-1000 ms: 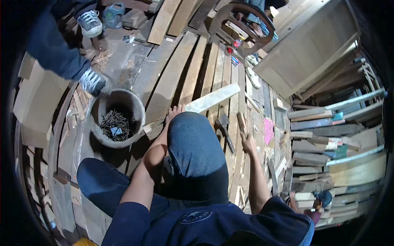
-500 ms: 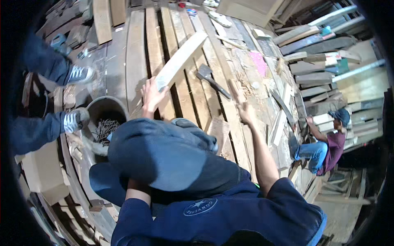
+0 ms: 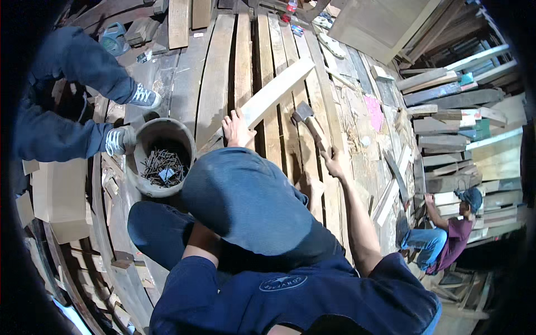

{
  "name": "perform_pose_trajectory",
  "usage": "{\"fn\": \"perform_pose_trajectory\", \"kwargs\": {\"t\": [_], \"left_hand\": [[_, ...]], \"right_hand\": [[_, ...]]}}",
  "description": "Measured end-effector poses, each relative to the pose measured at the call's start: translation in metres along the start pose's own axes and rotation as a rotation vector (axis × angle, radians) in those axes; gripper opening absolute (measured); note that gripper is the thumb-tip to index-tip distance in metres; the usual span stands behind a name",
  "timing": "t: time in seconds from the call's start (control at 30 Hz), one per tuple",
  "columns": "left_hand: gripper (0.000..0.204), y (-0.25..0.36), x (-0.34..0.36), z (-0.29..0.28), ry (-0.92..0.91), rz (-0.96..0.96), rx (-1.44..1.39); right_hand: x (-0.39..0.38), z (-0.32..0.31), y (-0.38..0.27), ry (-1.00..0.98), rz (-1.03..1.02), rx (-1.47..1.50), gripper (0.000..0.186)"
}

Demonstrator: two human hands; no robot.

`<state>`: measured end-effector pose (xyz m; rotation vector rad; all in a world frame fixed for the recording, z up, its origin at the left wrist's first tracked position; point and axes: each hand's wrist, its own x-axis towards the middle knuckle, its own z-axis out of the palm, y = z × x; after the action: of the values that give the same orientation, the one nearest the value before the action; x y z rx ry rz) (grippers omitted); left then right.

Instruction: The person sands a wooden plank using a small wooden block, turning the plank to rub various sides with the block before setting it down.

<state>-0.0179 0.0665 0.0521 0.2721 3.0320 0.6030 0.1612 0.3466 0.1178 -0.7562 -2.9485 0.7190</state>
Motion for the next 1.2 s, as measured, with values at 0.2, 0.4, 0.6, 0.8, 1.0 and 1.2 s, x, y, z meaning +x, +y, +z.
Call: {"fn": "perform_pose_trajectory", "kwargs": {"t": [0.2, 0.4, 0.6, 0.8, 1.0, 1.2], "left_hand": [[0.072, -0.011, 0.007, 0.01, 0.247, 0.199, 0.017], [0.079, -0.001, 0.02, 0.028, 0.38, 0.448, 0.011], [0.075, -0.026, 0.05, 0.001, 0.174, 0.341, -0.1], [0.088, 0.006, 0.047, -0.007, -0.016, 0.16, 0.073], [0.082, 0.018, 0.059, -0.017, -0.074, 0.125, 0.19], [0.084, 0.006, 0.057, -0.007, -0.123, 0.051, 0.084]], "right_hand": [[0.018, 0.011, -0.003, 0.007, -0.065, -0.023, 0.043], [0.061, 0.005, 0.02, -0.009, 0.005, 0.113, 0.046], [0.118, 0.022, -0.016, 0.009, -0.244, 0.01, 0.063], [0.179, 0.023, -0.053, -0.207, -0.626, -0.31, 0.071], [0.296, -0.015, -0.015, 0.054, -0.369, -0.175, 0.056], [0.201, 0.044, -0.039, -0.106, -0.507, 0.218, 0.068]]}}
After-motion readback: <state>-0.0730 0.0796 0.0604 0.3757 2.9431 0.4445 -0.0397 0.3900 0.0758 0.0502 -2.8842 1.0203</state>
